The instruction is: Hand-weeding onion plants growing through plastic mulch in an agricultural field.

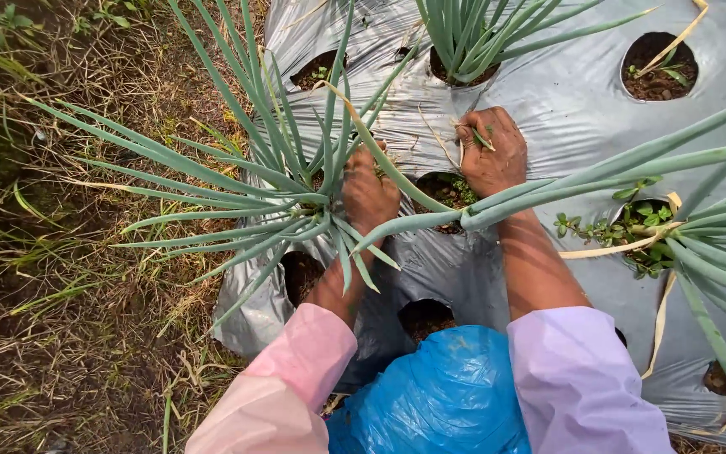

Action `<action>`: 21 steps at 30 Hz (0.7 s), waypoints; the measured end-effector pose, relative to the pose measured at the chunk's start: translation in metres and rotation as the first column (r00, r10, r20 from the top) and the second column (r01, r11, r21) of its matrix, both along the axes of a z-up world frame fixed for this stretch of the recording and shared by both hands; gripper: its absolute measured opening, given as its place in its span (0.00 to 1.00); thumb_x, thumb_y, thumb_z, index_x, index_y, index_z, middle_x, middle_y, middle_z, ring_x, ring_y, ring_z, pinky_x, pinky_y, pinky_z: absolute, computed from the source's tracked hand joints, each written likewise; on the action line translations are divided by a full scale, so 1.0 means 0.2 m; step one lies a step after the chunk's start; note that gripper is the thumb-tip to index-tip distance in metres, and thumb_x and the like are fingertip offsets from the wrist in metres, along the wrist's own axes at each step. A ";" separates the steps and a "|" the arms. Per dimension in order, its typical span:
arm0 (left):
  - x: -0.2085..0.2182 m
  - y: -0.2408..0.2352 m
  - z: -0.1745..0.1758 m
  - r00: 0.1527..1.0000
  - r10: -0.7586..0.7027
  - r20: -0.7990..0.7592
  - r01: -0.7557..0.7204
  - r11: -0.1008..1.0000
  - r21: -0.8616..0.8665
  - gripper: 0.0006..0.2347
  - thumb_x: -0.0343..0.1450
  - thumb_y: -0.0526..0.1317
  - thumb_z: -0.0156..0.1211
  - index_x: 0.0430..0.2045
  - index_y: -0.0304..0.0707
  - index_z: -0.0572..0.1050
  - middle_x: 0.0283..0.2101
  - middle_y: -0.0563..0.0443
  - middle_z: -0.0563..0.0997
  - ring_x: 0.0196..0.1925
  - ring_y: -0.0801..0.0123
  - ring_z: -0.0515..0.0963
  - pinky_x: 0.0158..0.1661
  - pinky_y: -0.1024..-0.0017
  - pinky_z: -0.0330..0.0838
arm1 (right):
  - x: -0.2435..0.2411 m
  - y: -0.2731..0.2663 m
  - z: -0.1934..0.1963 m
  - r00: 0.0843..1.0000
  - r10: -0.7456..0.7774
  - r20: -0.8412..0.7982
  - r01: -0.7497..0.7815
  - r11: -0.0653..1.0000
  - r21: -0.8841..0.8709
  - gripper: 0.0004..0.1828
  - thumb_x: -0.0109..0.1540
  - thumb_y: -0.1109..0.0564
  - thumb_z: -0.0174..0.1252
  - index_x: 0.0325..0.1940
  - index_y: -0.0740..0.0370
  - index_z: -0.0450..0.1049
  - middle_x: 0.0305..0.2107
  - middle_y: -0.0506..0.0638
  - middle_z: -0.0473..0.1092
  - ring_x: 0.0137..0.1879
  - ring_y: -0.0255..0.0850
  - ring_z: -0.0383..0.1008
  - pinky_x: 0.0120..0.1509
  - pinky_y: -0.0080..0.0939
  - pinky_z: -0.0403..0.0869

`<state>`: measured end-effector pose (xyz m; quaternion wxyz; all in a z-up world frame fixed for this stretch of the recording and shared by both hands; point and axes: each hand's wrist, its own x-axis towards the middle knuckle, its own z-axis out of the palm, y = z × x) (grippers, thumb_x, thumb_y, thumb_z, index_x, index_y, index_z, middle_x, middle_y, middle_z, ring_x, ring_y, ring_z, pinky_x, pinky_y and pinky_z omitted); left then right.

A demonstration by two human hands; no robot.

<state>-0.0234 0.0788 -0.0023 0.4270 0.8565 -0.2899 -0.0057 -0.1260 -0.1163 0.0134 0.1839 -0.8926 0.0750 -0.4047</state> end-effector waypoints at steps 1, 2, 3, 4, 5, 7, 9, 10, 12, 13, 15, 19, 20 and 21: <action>0.06 -0.01 -0.01 0.993 0.093 -0.069 -0.082 0.985 0.149 0.24 0.64 0.27 0.63 0.57 0.37 0.69 0.51 0.32 0.80 0.55 0.37 0.81 0.59 0.47 0.74 | -0.01 -0.02 -0.01 1.000 -0.014 -0.002 0.014 1.000 -0.005 0.05 0.71 0.58 0.61 0.41 0.59 0.75 0.28 0.55 0.69 0.41 0.58 0.74 0.49 0.54 0.75; 0.11 -0.04 -0.02 0.993 0.100 -0.064 -0.090 0.986 0.143 0.24 0.64 0.27 0.63 0.57 0.37 0.69 0.51 0.32 0.80 0.55 0.37 0.81 0.59 0.47 0.74 | 0.00 -0.03 -0.02 1.000 -0.008 0.004 0.008 1.000 -0.010 0.05 0.71 0.58 0.61 0.41 0.59 0.75 0.28 0.55 0.69 0.41 0.58 0.74 0.49 0.54 0.75; 0.16 -0.06 -0.02 0.980 0.153 -0.124 -0.138 0.983 0.121 0.25 0.64 0.28 0.66 0.57 0.40 0.70 0.53 0.31 0.80 0.58 0.36 0.79 0.58 0.46 0.74 | 0.00 -0.03 -0.04 1.000 -0.007 0.020 0.007 1.000 0.014 0.05 0.71 0.58 0.62 0.42 0.58 0.75 0.28 0.54 0.69 0.41 0.58 0.75 0.50 0.54 0.75; 0.22 -0.08 -0.03 0.962 0.203 -0.185 -0.187 0.977 0.101 0.25 0.65 0.29 0.69 0.58 0.44 0.71 0.55 0.30 0.79 0.61 0.35 0.77 0.58 0.45 0.74 | -0.01 -0.04 -0.06 0.999 -0.007 0.036 0.005 0.999 0.038 0.04 0.71 0.58 0.62 0.42 0.57 0.76 0.28 0.54 0.70 0.41 0.58 0.75 0.50 0.53 0.75; 0.24 -0.11 -0.11 0.962 0.203 -0.185 -0.187 0.977 0.100 0.25 0.65 0.29 0.69 0.58 0.44 0.71 0.55 0.30 0.79 0.61 0.35 0.77 0.58 0.45 0.74 | -0.01 -0.02 -0.03 0.999 -0.006 0.036 0.005 0.999 0.037 0.04 0.71 0.58 0.62 0.42 0.57 0.76 0.28 0.54 0.70 0.41 0.58 0.75 0.50 0.53 0.75; 0.30 -0.16 -0.28 0.974 0.204 -0.096 -0.201 0.979 0.036 0.15 0.68 0.29 0.63 0.49 0.29 0.73 0.43 0.25 0.82 0.47 0.38 0.85 0.50 0.52 0.79 | 0.00 0.01 0.01 0.998 0.013 0.057 -0.015 0.999 0.028 0.05 0.71 0.60 0.62 0.41 0.61 0.75 0.27 0.58 0.69 0.40 0.61 0.74 0.48 0.56 0.75; 0.24 -0.18 -0.14 0.959 0.282 -0.029 -0.278 0.957 0.087 0.12 0.68 0.32 0.63 0.44 0.36 0.74 0.35 0.35 0.81 0.40 0.46 0.86 0.40 0.57 0.80 | 0.00 -0.01 0.00 0.998 0.017 0.060 -0.018 1.000 0.023 0.05 0.71 0.60 0.62 0.41 0.61 0.75 0.27 0.57 0.69 0.40 0.60 0.74 0.49 0.55 0.75; 0.21 -0.18 -0.07 0.936 0.349 0.045 -0.351 0.927 0.133 0.08 0.67 0.35 0.63 0.38 0.43 0.75 0.28 0.45 0.81 0.32 0.55 0.88 0.30 0.61 0.82 | 0.00 -0.01 -0.01 0.998 0.017 0.066 -0.018 1.000 0.018 0.05 0.71 0.61 0.62 0.40 0.61 0.75 0.27 0.57 0.70 0.40 0.59 0.75 0.49 0.54 0.75; 0.19 -0.17 -0.07 0.941 0.338 0.028 -0.339 0.931 0.132 0.09 0.67 0.34 0.63 0.38 0.42 0.75 0.29 0.44 0.81 0.33 0.53 0.87 0.31 0.60 0.82 | -0.02 0.00 -0.02 0.998 0.024 0.055 -0.026 0.998 0.054 0.05 0.71 0.61 0.63 0.42 0.62 0.75 0.29 0.57 0.70 0.41 0.60 0.75 0.50 0.55 0.75; 0.20 -0.18 -0.06 0.945 0.326 0.016 -0.326 0.938 0.118 0.10 0.66 0.33 0.63 0.39 0.40 0.75 0.30 0.42 0.81 0.35 0.51 0.87 0.32 0.58 0.81 | -0.01 -0.01 0.00 0.998 0.029 0.052 -0.033 0.996 0.080 0.04 0.71 0.61 0.63 0.43 0.63 0.76 0.30 0.57 0.71 0.42 0.61 0.75 0.51 0.57 0.75; 0.19 -0.13 -0.07 0.952 0.307 0.000 -0.306 0.948 0.094 0.11 0.65 0.32 0.63 0.39 0.38 0.75 0.31 0.39 0.81 0.36 0.48 0.86 0.34 0.56 0.81 | 0.00 0.00 0.00 0.998 0.030 0.056 -0.034 0.996 0.077 0.04 0.71 0.60 0.63 0.43 0.62 0.76 0.30 0.57 0.70 0.42 0.61 0.75 0.51 0.56 0.75; 0.18 -0.10 -0.09 0.979 0.200 -0.042 -0.200 0.980 0.012 0.14 0.62 0.28 0.63 0.41 0.32 0.75 0.34 0.31 0.81 0.42 0.38 0.84 0.40 0.48 0.80 | -0.02 0.03 0.03 0.999 -0.037 0.024 0.034 0.994 0.104 0.02 0.69 0.63 0.64 0.43 0.63 0.77 0.28 0.57 0.70 0.40 0.59 0.74 0.51 0.53 0.75; 0.17 -0.10 -0.09 0.981 0.190 -0.042 -0.190 0.982 0.003 0.14 0.62 0.28 0.63 0.41 0.32 0.75 0.34 0.31 0.81 0.42 0.38 0.84 0.40 0.48 0.80 | -0.02 0.02 0.05 0.999 -0.047 0.026 0.044 0.994 0.095 0.02 0.69 0.63 0.64 0.43 0.63 0.77 0.28 0.57 0.70 0.40 0.59 0.74 0.51 0.53 0.75; 0.16 -0.11 -0.10 0.988 0.145 -0.057 -0.147 0.989 -0.022 0.15 0.61 0.27 0.63 0.42 0.30 0.75 0.35 0.29 0.81 0.43 0.35 0.84 0.42 0.46 0.79 | -0.02 0.02 0.07 0.998 -0.070 0.002 0.068 0.979 0.193 0.03 0.70 0.62 0.63 0.43 0.62 0.76 0.29 0.58 0.70 0.40 0.59 0.75 0.49 0.54 0.75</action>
